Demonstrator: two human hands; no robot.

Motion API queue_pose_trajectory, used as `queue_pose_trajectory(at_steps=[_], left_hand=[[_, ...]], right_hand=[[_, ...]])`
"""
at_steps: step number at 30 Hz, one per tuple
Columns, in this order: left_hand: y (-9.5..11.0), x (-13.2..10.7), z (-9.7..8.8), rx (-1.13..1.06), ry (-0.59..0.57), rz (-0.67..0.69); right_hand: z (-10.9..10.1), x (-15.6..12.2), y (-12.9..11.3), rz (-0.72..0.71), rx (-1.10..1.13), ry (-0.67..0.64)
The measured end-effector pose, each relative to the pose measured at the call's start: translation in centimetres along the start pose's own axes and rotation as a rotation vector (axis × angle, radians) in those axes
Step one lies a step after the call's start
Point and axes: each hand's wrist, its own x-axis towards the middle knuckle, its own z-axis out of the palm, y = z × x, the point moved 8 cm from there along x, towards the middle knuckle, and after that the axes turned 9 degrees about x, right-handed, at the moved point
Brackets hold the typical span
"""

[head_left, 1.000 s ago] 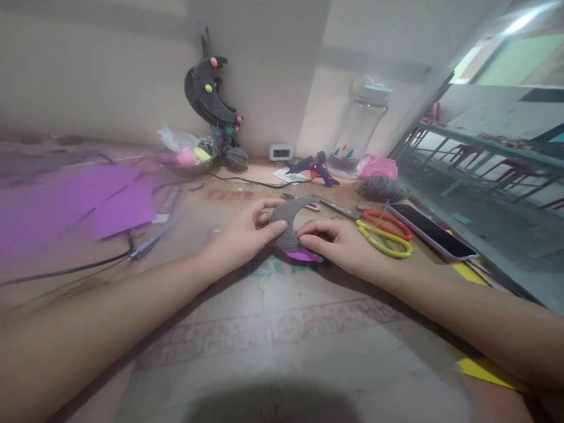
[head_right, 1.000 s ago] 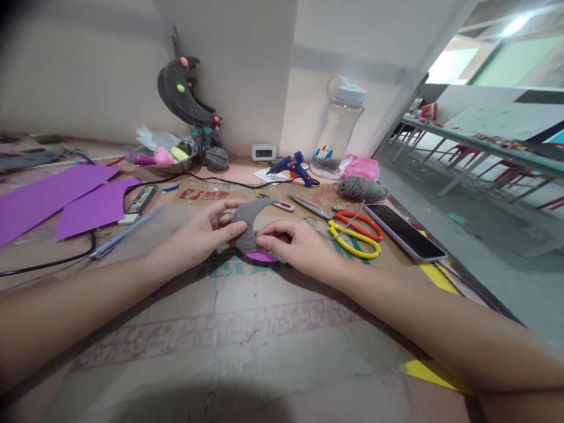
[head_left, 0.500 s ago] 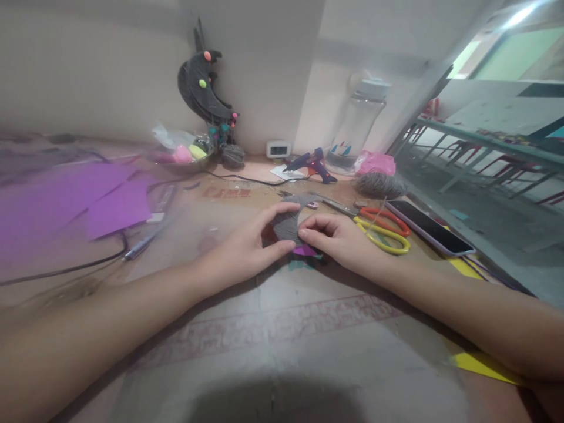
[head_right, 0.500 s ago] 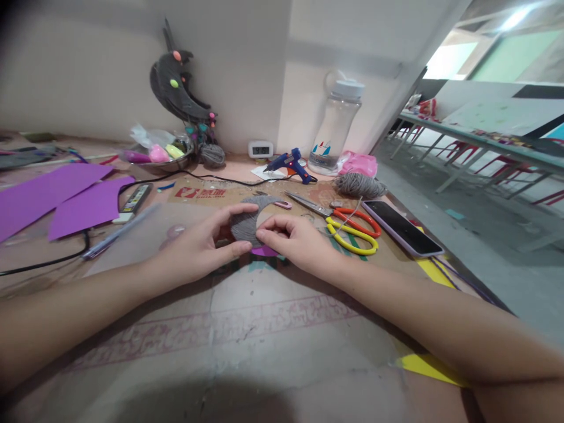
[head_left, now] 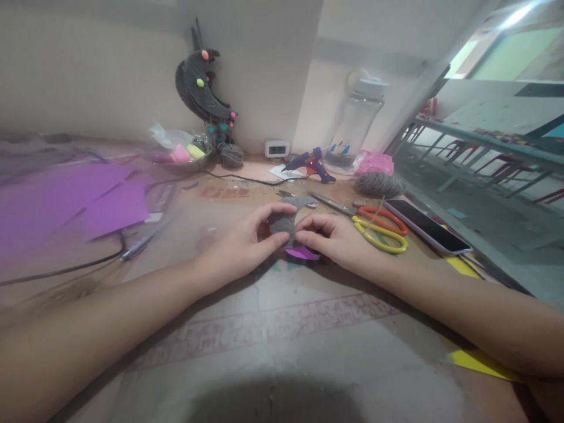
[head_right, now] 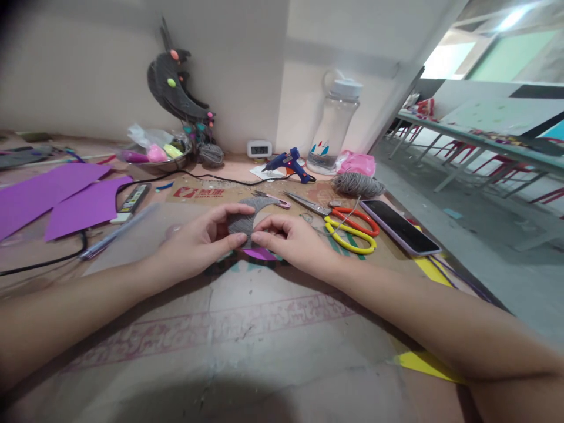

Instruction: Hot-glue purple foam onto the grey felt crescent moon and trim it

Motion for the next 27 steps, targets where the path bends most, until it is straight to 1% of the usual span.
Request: queue_pose_trajectory(at_steps=[3, 5, 7, 11, 14, 16, 17, 19, 21, 23, 25, 27], left_hand=[[1.4, -0.5, 0.4, 0.167, -0.016, 0.105], [1.9, -0.7, 0.4, 0.219, -0.010, 0.145], [1.8, -0.6, 0.4, 0.215, -0.018, 0.136], [0.9, -0.3, 0.2, 0.131, -0.010, 0.068], [0.5, -0.2, 0.0, 0.105, 0.003, 0.055], [0.5, -0.2, 0.0, 0.100, -0.003, 0.043], [0.4, -0.3, 0.0, 0.096, -0.008, 0.033], [0.4, -0.3, 0.1, 0.080, -0.026, 0.011], [0.3, -0.3, 0.1, 0.068, -0.031, -0.005], [0.2, -0.3, -0.1, 0.076, -0.008, -0.017], [0.0, -0.2, -0.4, 0.103, 0.026, -0.028], [-0.1, 0.0, -0.7, 0.120, 0.057, -0.032]], right_hand=[[0.1, -0.1, -0.3, -0.009, -0.060, 0.012], [0.1, -0.1, -0.3, -0.010, -0.079, 0.006], [0.1, -0.1, -0.3, -0.034, -0.061, -0.017], [0.1, -0.1, -0.2, -0.077, 0.002, -0.053], [0.0, -0.2, 0.1, -0.061, -0.018, -0.046], [-0.3, -0.3, 0.0, -0.070, -0.047, -0.016], [-0.7, -0.3, -0.3, -0.095, -0.077, 0.019], [-1.9, -0.4, -1.3, -0.203, -0.197, 0.119], [-3.4, -0.4, -2.4, -0.331, -0.385, 0.220], [-4.6, 0.0, -2.6, -0.392, -0.560, 0.269], [-5.6, 1.0, -1.8, -0.377, -0.669, 0.258], [-5.9, 2.2, -0.5, -0.350, -0.738, 0.185]])
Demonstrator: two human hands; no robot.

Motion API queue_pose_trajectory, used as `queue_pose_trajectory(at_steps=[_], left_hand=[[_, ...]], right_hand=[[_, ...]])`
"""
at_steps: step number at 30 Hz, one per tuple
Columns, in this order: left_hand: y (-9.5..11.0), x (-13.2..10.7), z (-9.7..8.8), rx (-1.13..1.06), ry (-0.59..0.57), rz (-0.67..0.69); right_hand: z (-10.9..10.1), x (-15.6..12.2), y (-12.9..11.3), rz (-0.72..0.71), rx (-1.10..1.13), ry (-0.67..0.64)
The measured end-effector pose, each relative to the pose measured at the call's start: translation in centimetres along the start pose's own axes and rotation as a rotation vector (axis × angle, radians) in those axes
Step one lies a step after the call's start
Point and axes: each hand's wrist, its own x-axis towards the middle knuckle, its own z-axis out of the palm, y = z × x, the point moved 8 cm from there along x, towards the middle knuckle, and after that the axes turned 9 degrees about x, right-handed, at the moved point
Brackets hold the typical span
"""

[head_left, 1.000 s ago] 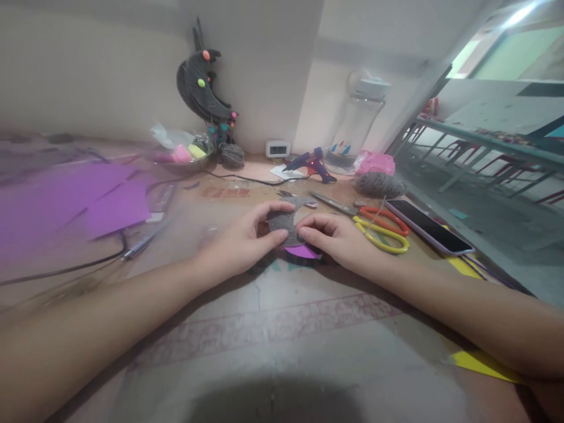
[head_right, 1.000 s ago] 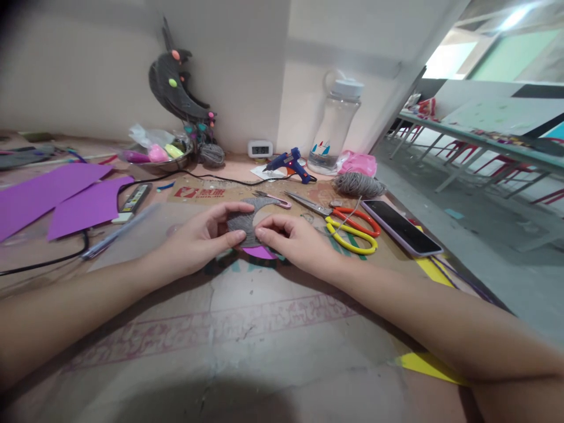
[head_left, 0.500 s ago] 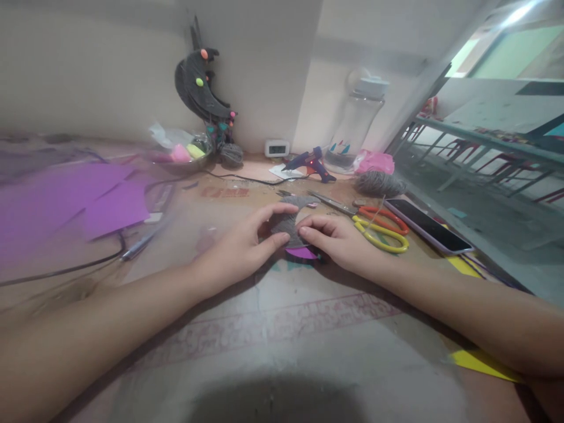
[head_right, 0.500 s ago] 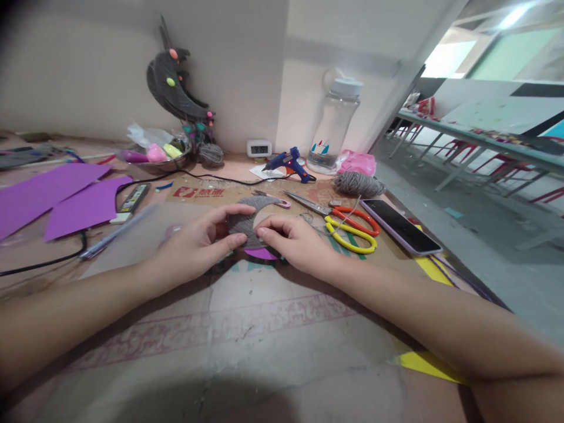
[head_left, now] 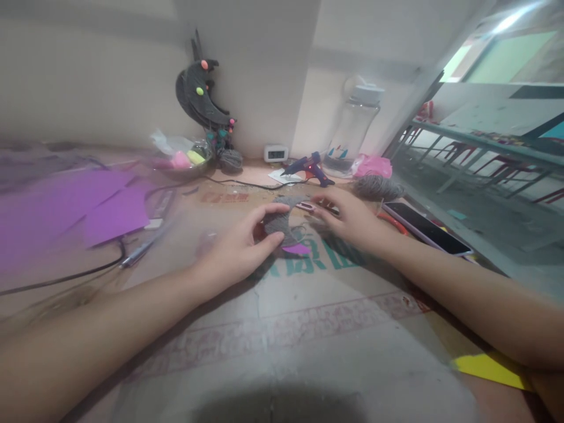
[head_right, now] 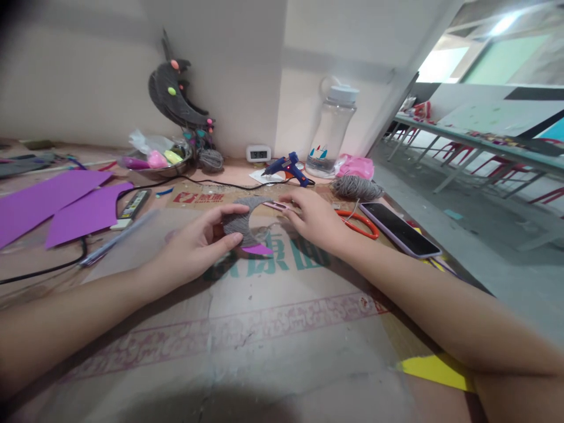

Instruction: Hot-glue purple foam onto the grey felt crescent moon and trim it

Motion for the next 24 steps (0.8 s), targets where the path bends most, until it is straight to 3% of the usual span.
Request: queue_pose_trajectory(at_steps=[5, 10, 16, 20, 24], left_hand=[[-0.1, 0.1, -0.1, 0.005, 0.006, 0.003], [0.0, -0.1, 0.1, 0.015, -0.015, 0.009], [0.3, -0.3, 0.3, -0.024, -0.037, 0.012], [0.4, -0.5, 0.3, -0.023, -0.043, 0.007], [0.2, -0.4, 0.4, -0.048, -0.041, -0.003]], right_hand=[[2.8, 0.4, 1.2, -0.043, -0.088, -0.213], [2.3, 0.1, 1.5, 0.096, -0.079, -0.142], [2.8, -0.2, 0.7, 0.005, -0.129, -0.210], [2.5, -0.3, 1.1, 0.072, -0.154, -0.199], [1.4, -0.2, 1.9, 0.196, 0.010, -0.081]])
